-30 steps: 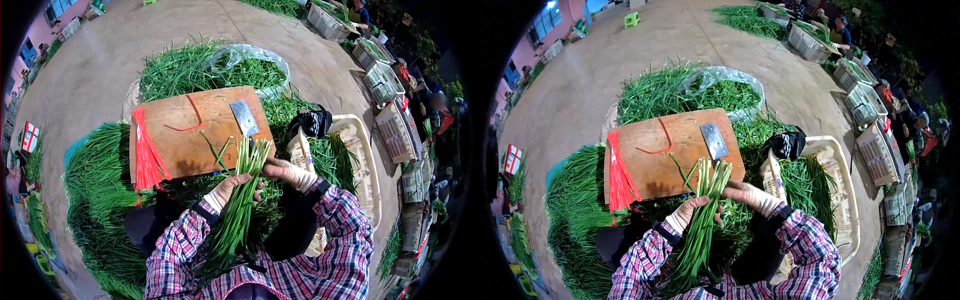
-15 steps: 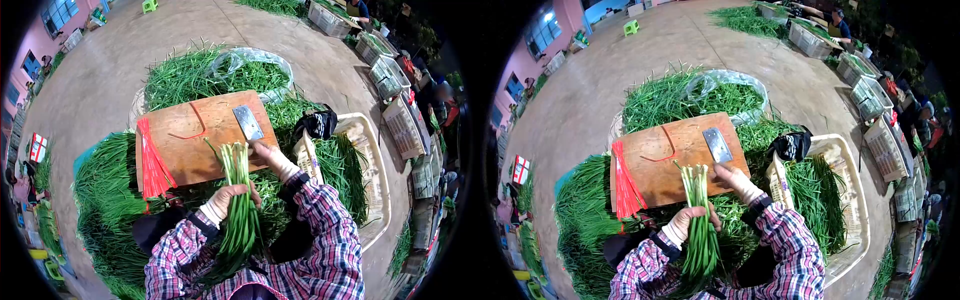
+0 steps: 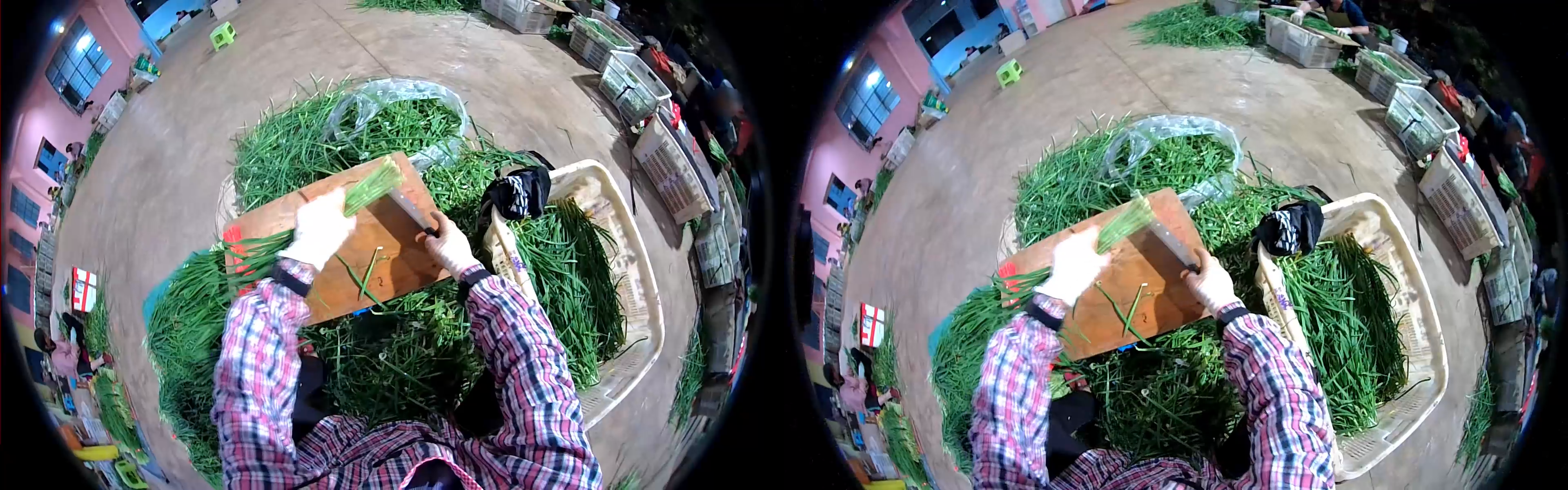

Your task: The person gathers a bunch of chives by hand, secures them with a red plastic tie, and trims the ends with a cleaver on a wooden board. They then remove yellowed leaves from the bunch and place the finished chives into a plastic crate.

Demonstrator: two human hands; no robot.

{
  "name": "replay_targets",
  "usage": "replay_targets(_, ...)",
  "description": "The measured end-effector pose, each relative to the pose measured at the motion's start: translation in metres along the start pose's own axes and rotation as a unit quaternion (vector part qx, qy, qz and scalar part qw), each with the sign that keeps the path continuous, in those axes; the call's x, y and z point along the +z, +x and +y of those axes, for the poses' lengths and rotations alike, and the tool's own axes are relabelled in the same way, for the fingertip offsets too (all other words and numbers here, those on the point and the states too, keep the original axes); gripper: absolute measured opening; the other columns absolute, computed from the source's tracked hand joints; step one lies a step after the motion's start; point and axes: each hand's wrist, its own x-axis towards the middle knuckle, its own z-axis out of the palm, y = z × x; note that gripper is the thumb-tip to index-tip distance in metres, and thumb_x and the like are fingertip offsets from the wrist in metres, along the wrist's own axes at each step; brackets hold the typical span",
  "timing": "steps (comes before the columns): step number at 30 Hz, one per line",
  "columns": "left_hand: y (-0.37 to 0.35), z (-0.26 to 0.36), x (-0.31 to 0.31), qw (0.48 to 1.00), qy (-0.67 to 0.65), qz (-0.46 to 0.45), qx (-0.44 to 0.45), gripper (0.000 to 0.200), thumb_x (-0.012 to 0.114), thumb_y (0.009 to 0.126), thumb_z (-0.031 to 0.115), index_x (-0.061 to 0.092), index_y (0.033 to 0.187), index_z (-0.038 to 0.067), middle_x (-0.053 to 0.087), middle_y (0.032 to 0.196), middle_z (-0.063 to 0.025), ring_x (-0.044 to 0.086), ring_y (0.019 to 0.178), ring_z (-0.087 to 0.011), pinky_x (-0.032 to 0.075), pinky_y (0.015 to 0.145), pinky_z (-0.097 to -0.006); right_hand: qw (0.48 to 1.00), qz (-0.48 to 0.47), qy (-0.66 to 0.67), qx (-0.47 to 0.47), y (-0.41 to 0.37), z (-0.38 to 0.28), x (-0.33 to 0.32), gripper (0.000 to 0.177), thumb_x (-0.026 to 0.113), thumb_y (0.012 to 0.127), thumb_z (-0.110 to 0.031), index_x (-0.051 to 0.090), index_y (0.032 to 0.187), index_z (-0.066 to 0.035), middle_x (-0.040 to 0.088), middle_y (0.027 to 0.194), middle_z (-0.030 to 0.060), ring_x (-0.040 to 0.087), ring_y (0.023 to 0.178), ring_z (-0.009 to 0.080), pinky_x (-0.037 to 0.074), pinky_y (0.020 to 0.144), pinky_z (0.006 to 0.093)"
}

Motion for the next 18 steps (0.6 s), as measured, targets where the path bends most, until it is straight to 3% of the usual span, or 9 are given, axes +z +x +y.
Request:
replay_targets(3,0.004,-0.011,0.094,0.994,0.086,-0.071,-0.002,0.048,0.071,0.076,0.028,0.058,0.116,0.005,0.068,0.086,-0.0110,0.068,0.083,-0.0287,0.053,0.071,-0.0415,0.948,0.044,0.273,0.160,-0.007,0.007,-0.007,0.047,0.059,0.093,-0.020,0.046,0.136,-0.005,0.064,0.087,0.0068,0.058,0.062,0.0147,0.050,0.056,0.0299)
replay_targets(4,0.001,-0.011,0.116,0.990,0.114,-0.080,0.003,0.047,0.071,0.076,0.027,0.057,0.116,0.005,0.068,0.086,-0.0108,0.068,0.082,-0.0277,0.053,0.069,-0.0409,0.897,0.048,0.412,0.149,-0.019,-0.001,-0.013,0.042,0.057,0.096,-0.022,0.047,0.134,-0.007,0.055,0.068,0.0010,0.046,0.047,0.0093,0.041,0.042,0.0263)
replay_targets(5,-0.002,-0.003,0.121,0.981,0.112,-0.154,-0.025,0.042,0.069,0.077,0.025,0.057,0.112,0.006,0.068,0.091,-0.0121,0.068,0.082,-0.0265,0.053,0.066,-0.0402,0.876,0.063,0.454,0.148,-0.029,-0.011,-0.014,0.040,0.056,0.097,-0.023,0.047,0.133,-0.008,0.051,0.065,-0.0006,0.045,0.046,0.0089,0.040,0.041,0.0259)
replay_targets(6,-0.009,0.002,0.129,0.982,0.130,-0.140,0.004,0.018,0.051,0.089,0.017,0.058,0.104,0.008,0.069,0.086,-0.0121,0.070,0.078,-0.0257,0.054,0.060,-0.0414,0.853,0.078,0.495,0.149,-0.037,-0.019,-0.015,0.038,0.055,0.097,-0.023,0.047,0.131,-0.009,0.047,0.062,-0.0021,0.043,0.045,0.0084,0.038,0.040,0.0255)
replay_targets(7,-0.014,0.005,0.138,0.979,0.135,-0.154,-0.008,0.020,0.054,0.088,0.017,0.057,0.104,0.007,0.068,0.087,-0.0116,0.069,0.080,-0.0268,0.054,0.063,-0.0416,0.839,0.061,0.516,0.161,-0.043,-0.024,-0.019,0.037,0.056,0.097,-0.023,0.048,0.129,-0.009,0.044,0.061,-0.0027,0.042,0.044,0.0079,0.039,0.039,0.0264)
replay_targets(8,-0.017,0.008,0.147,0.975,0.141,-0.169,-0.021,0.022,0.057,0.086,0.017,0.056,0.105,0.006,0.067,0.089,-0.0111,0.068,0.082,-0.0279,0.054,0.065,-0.0418,0.862,0.056,0.471,0.178,-0.050,-0.030,-0.020,0.034,0.057,0.096,-0.022,0.051,0.126,-0.007,0.052,0.066,-0.0008,0.048,0.049,0.0095,0.045,0.046,0.0269)
replay_targets(11,-0.016,0.007,0.160,0.972,0.171,-0.163,-0.012,0.017,0.053,0.089,0.014,0.057,0.103,0.006,0.067,0.085,-0.0095,0.069,0.079,-0.0277,0.054,0.063,-0.0422,0.963,0.104,0.248,0.006,-0.066,-0.007,0.005,0.027,0.058,0.095,-0.017,0.058,0.117,-0.002,0.069,0.090,0.0094,0.066,0.074,0.0236,0.052,0.071,0.0320)
replay_targets(14,-0.016,0.008,0.161,0.963,0.213,-0.164,0.027,0.016,0.053,0.089,0.015,0.060,0.099,0.004,0.068,0.085,-0.0107,0.069,0.073,-0.0245,0.054,0.057,-0.0401,0.995,0.095,0.012,-0.016,-0.087,-0.028,-0.001,0.029,0.061,0.090,-0.015,0.059,0.118,-0.009,0.067,0.093,0.0176,0.067,0.084,0.0349,0.053,0.072,0.0380)
replay_targets(18,-0.015,0.008,0.171,0.966,0.206,-0.155,0.025,0.017,0.053,0.089,0.014,0.061,0.099,0.004,0.069,0.083,-0.0094,0.070,0.072,-0.0244,0.054,0.057,-0.0390,0.988,0.109,-0.071,-0.079,-0.100,-0.018,0.013,0.030,0.062,0.088,-0.014,0.057,0.118,-0.010,0.068,0.093,0.0171,0.067,0.081,0.0356,0.054,0.069,0.0417)
